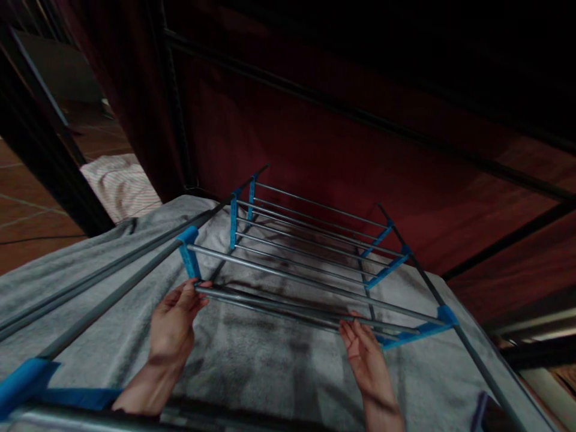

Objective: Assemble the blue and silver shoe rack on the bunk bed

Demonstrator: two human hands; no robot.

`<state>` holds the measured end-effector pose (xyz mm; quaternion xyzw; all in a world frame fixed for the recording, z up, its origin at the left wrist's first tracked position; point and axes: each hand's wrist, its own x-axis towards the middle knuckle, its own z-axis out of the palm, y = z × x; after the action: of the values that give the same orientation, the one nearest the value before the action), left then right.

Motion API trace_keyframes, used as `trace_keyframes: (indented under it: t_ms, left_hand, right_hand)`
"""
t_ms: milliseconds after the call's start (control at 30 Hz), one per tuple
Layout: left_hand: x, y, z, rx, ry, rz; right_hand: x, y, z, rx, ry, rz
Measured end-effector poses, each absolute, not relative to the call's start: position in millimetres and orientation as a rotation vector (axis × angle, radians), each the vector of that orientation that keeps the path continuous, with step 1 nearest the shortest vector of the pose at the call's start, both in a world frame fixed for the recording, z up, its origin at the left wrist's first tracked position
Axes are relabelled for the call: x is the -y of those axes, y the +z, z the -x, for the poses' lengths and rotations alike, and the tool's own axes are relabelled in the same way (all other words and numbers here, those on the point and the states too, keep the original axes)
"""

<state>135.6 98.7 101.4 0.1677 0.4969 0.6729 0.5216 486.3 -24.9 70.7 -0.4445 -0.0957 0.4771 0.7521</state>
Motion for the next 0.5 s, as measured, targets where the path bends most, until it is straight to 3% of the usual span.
trace_keyframes:
  t_ms: [500]
  left_hand:
    - [-95.2, 91.7, -143.8, -1.12, 1.77, -0.441]
  right_hand:
    - [-12.1, 75.4, -396.2, 0.376, 1.361, 0.995]
